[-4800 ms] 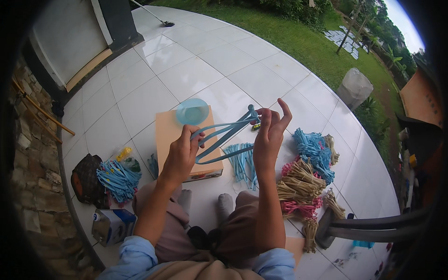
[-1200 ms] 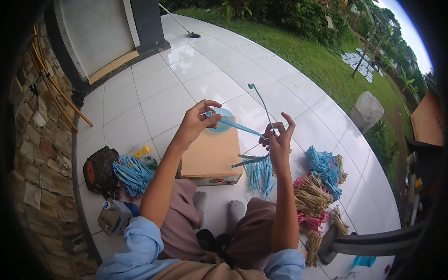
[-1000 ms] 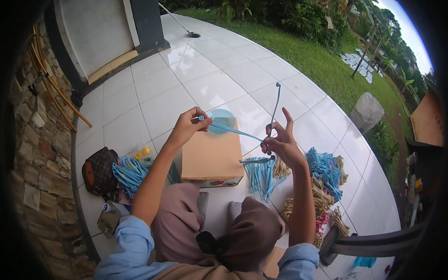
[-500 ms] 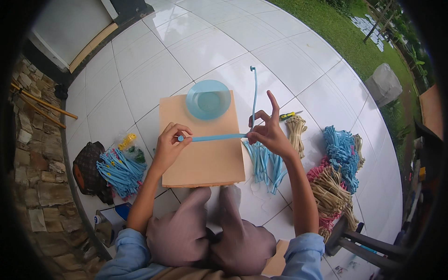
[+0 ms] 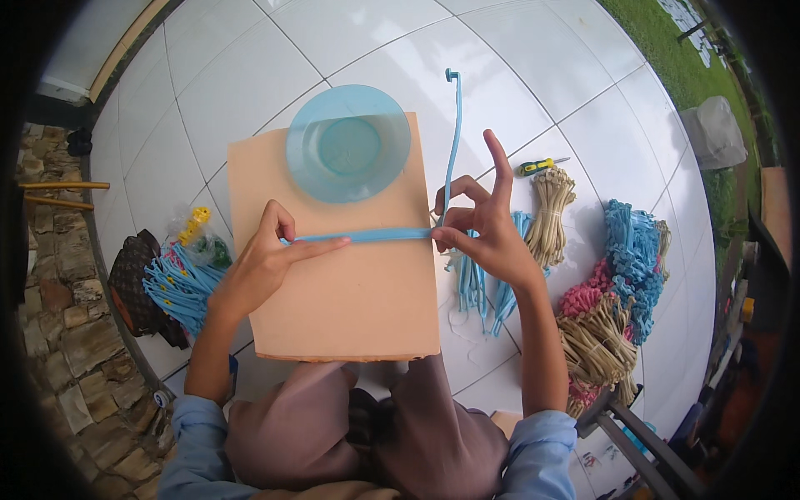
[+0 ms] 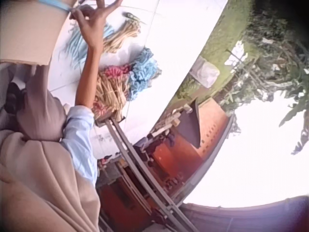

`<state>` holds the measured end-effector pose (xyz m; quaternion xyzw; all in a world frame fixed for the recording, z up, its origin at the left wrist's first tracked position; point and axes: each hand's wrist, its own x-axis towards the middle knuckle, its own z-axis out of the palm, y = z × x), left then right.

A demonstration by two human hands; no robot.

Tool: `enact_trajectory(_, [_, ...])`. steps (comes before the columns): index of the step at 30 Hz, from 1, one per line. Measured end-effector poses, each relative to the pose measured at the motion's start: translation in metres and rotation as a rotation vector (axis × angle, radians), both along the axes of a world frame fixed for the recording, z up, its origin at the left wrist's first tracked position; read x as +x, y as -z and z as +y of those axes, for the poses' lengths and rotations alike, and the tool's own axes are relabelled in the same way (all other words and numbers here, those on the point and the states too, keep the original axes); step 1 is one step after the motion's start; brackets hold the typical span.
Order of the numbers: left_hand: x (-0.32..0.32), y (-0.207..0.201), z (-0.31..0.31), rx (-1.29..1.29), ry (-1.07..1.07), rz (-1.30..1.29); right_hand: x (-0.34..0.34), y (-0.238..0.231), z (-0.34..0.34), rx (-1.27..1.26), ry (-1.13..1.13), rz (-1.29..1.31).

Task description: The person pours adhesive into a dish and then applies the adhesive to the ends of light blue shoe straps using a small tool.

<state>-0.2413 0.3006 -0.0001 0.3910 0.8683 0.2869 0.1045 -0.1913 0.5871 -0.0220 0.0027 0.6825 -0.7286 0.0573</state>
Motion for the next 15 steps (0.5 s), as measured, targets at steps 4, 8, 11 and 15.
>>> enact_trajectory(4, [-0.0037,-0.0028,-0.0002,-0.005,0.011,-0.005,-0.0035,-0.0013,-0.0004,0.022,-0.034,0.000])
enact_trajectory(8, [-0.0056,-0.0029,-0.0018,-0.028,0.031,-0.001,-0.0049,-0.0010,0.0008,0.037,-0.052,-0.009])
enact_trajectory(11, [-0.0066,-0.0007,-0.0036,-0.039,0.042,-0.002,-0.0074,-0.0011,-0.0001,0.040,-0.063,-0.015])
enact_trajectory(15, [-0.0077,0.0014,-0.0033,-0.019,0.052,-0.027,-0.0086,0.0009,0.0024,0.049,-0.067,-0.011])
